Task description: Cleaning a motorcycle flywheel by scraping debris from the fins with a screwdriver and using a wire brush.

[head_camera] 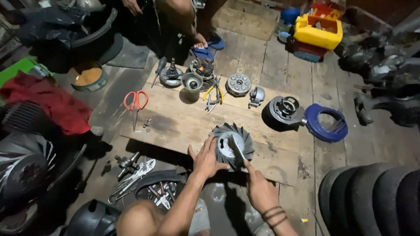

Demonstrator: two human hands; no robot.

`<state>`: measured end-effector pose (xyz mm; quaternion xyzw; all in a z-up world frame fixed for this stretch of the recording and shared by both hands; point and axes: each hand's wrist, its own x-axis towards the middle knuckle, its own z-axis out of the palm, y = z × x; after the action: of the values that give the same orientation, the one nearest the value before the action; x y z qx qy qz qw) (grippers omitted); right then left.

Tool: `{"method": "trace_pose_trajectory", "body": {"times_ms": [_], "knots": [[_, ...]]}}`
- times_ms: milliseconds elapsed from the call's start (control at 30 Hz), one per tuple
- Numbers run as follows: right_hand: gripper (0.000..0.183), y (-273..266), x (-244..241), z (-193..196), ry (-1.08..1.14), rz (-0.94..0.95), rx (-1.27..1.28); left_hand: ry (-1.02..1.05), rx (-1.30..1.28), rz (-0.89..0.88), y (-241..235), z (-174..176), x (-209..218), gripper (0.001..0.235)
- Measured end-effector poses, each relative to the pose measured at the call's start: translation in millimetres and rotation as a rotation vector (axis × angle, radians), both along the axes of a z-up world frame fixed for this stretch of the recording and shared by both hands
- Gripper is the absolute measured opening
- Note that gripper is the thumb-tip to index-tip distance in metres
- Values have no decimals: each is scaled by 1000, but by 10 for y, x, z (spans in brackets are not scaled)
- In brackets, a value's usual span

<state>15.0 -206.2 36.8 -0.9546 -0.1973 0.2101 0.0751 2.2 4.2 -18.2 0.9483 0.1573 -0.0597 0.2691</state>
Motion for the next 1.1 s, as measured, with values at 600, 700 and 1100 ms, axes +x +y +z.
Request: {"method": "trace_pose_trajectory", "body": {"times_ms": [600,700,1100], "knots": [[71,-36,-80,229,-68,121,-42,-12,-216,65,-2,224,-106,115],[67,213,101,133,-76,117,26,-72,-214,69,10,196,-116,113],[64,80,-53,67,-95,83,49,-19,-229,41,76,277,-156,113]]}}
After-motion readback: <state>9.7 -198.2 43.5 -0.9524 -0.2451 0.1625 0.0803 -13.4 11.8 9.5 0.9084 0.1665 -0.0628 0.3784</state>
